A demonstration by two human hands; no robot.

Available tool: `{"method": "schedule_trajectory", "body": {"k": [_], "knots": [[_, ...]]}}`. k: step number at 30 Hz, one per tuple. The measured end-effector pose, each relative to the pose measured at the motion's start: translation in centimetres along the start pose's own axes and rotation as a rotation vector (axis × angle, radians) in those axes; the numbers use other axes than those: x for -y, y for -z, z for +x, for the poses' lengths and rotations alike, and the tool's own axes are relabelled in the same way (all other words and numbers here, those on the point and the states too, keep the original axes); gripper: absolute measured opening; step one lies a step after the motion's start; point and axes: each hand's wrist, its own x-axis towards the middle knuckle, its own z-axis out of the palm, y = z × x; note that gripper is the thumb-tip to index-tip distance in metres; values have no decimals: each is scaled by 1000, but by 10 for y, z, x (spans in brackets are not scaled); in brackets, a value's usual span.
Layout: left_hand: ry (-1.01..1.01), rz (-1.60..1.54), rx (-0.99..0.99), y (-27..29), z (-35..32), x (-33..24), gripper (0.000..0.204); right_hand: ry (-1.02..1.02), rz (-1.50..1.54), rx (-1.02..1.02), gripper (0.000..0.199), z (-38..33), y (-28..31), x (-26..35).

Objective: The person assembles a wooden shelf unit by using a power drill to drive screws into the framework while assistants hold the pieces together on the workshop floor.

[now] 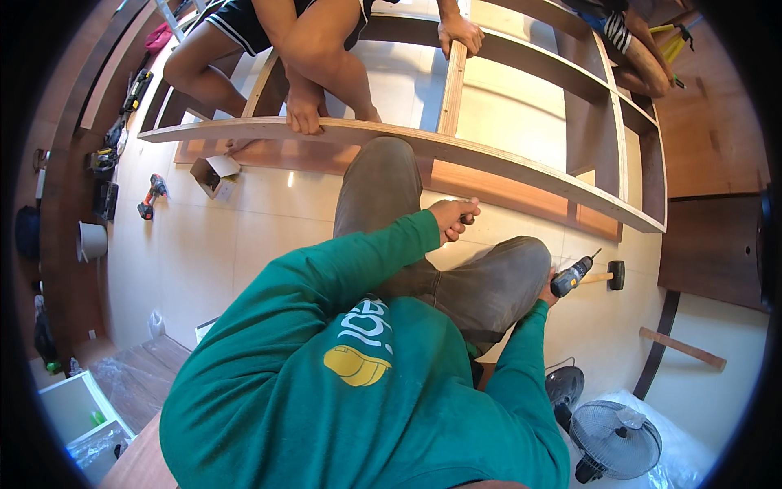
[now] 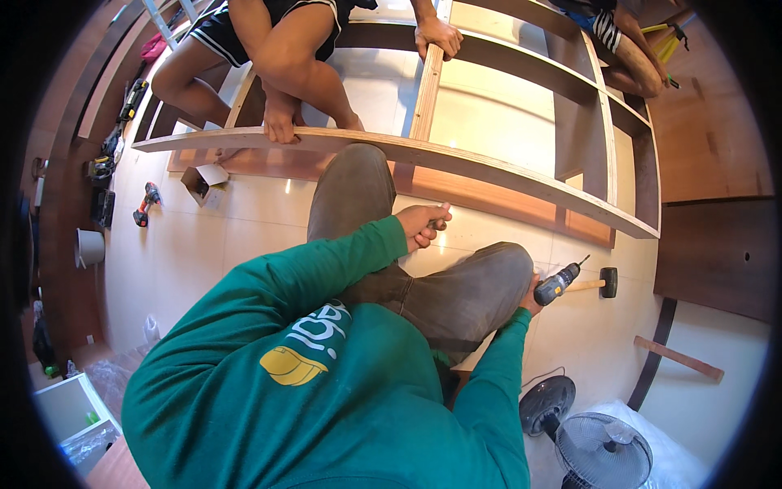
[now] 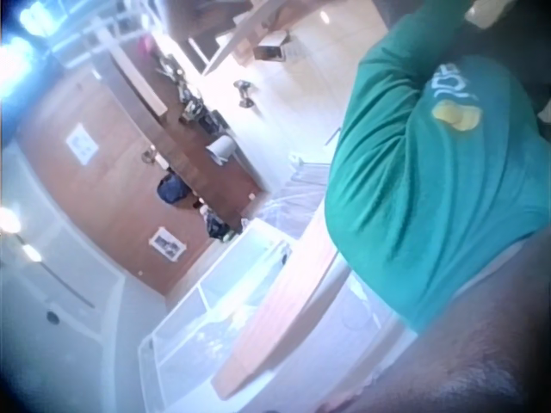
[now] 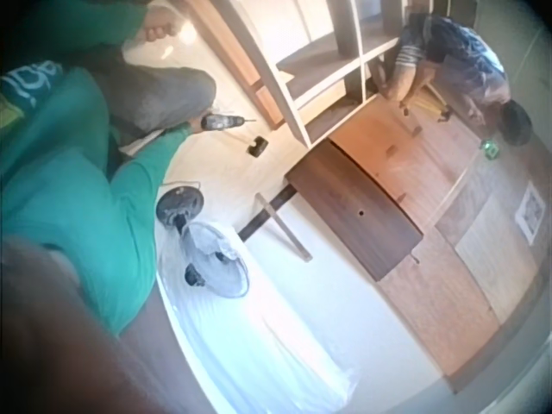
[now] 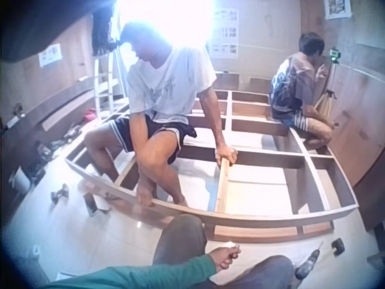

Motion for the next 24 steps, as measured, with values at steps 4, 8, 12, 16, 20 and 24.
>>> {"method": "schedule_trajectory", "body": {"k": [4, 8, 12, 16, 20, 24], "knots": [[-70, -37, -69, 16, 3, -2, 32, -193, 299, -51, 41, 4, 7, 27], [-156, -112, -20, 21, 2, -3, 31, -325, 572, -101, 30, -11, 30, 97], [-165, -53, 33, 7, 4, -3, 31, -67, 521, -168, 24, -8, 71, 151], [-187, -5, 72, 6, 6, -7, 34, 253, 599, -223, 22, -33, 72, 257], [-186, 56, 39, 7, 13, -7, 38, 435, 689, 19, 21, -47, 69, 309], [-227, -34, -48, 11, 9, -15, 38, 572, 246, 230, 14, -66, 61, 328]]}}
